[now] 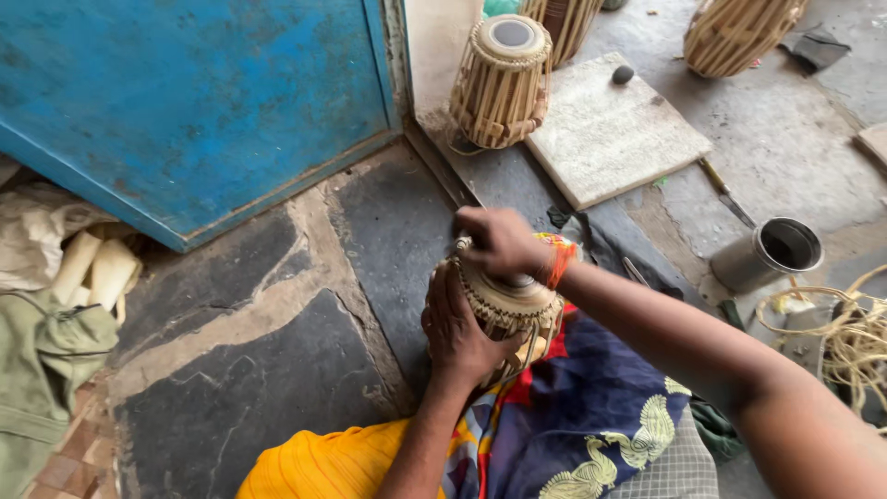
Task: The person sits on the floor with a tabla drum on their lap and rubs black tuning paste onto the drum's playing surface by hand, pressing and spreading it in circular motions. They briefly reach toward a metal cup and a cloth on the floor before resuming working the paste into the drum head.
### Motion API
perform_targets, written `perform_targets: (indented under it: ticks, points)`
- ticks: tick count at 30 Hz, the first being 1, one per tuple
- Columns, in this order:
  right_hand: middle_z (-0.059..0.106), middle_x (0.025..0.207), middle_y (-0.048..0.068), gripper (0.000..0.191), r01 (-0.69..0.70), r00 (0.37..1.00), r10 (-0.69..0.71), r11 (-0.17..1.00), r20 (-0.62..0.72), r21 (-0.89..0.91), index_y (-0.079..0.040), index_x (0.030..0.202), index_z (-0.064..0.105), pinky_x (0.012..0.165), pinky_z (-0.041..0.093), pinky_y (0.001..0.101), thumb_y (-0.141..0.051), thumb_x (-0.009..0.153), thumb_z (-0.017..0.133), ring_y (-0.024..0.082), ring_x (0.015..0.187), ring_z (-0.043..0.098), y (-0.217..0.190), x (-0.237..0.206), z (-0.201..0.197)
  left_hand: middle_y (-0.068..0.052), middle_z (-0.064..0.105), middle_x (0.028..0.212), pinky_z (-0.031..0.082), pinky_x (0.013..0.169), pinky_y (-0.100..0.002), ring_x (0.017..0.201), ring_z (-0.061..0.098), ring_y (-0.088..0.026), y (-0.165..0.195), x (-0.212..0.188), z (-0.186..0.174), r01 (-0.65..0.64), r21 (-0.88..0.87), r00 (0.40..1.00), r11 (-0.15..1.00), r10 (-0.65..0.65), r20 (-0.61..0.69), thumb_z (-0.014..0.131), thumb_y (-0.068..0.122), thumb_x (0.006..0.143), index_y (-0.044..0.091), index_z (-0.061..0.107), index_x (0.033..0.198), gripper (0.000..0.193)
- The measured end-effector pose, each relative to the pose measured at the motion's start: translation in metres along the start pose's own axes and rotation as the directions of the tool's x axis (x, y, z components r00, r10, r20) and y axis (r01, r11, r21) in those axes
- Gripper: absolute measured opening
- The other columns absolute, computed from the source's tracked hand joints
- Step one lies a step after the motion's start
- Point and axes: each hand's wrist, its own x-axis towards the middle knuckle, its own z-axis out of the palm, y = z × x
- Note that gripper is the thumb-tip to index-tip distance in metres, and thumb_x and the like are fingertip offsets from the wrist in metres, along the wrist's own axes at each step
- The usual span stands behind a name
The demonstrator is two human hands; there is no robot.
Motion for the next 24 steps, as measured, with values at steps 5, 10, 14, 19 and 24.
perform_targets:
  ticks: [5, 10, 14, 19, 24]
  points:
    - [0.062, 0.092, 0.018, 0.015, 0.01, 0.987, 0.011, 0.991, -0.16, 0.13, -0.005, 0.101, 0.064, 0.076, 0.053, 0.0407, -0.015, 0.091, 0.069, 0.034, 0.083, 0.065, -0.001, 0.002, 0.003, -0.026, 0.026, 0.163, 0.027, 0.119, -0.06, 0.153, 0.024, -0.044, -0.002, -0.006, -0.004, 0.042, 0.017, 0.998, 0.999, -0.042, 0.047, 0.087, 0.069, 0.059, 0.004, 0.012, 0.16, 0.141]
    - [0.069, 0.085, 0.014, 0.022, -0.028, 0.999, 0.028, 1.0, 0.016, -0.006, -0.008, 0.091, 0.069, 0.066, 0.053, 0.0402, -0.021, 0.074, 0.074, 0.031, 0.076, 0.07, 0.002, 0.007, 0.001, -0.026, 0.026, 0.162, 0.023, 0.119, -0.061, 0.152, 0.023, -0.046, -0.005, -0.007, -0.004, 0.045, -0.032, 0.997, 0.998, -0.042, 0.07, 0.087, 0.069, 0.056, 0.001, 0.011, 0.16, 0.145]
    - [0.065, 0.088, 0.015, 0.023, -0.039, 0.999, 0.041, 0.989, -0.013, 0.142, -0.007, 0.103, 0.066, 0.072, 0.053, 0.0422, -0.027, 0.091, 0.07, 0.033, 0.079, 0.066, 0.005, 0.005, 0.005, -0.029, 0.024, 0.162, 0.021, 0.124, -0.061, 0.154, 0.022, -0.046, -0.005, -0.004, 0.001, -0.009, -0.015, 1.0, 1.0, 0.009, -0.023, 0.086, 0.068, 0.061, 0.001, 0.009, 0.161, 0.143]
    - [0.067, 0.085, 0.017, 0.026, -0.17, 0.974, 0.152, 0.98, -0.165, -0.102, -0.007, 0.091, 0.067, 0.068, 0.051, 0.0424, -0.031, 0.085, 0.076, 0.037, 0.079, 0.065, 0.014, 0.006, 0.009, -0.027, 0.026, 0.163, 0.022, 0.12, -0.061, 0.153, 0.023, -0.046, -0.004, -0.001, 0.002, 0.049, -0.029, 0.997, 0.998, -0.047, 0.054, 0.088, 0.066, 0.057, 0.002, 0.012, 0.161, 0.144]
    - [0.063, 0.088, 0.015, 0.023, 0.054, 0.992, -0.03, 0.977, -0.123, 0.205, -0.007, 0.1, 0.067, 0.072, 0.053, 0.0418, -0.029, 0.093, 0.068, 0.035, 0.079, 0.065, 0.021, 0.007, 0.006, -0.027, 0.025, 0.161, 0.024, 0.117, -0.061, 0.151, 0.023, -0.046, -0.003, 0.003, 0.002, -0.007, 0.015, 1.0, 1.0, 0.007, 0.002, 0.089, 0.068, 0.059, 0.003, 0.012, 0.159, 0.143]
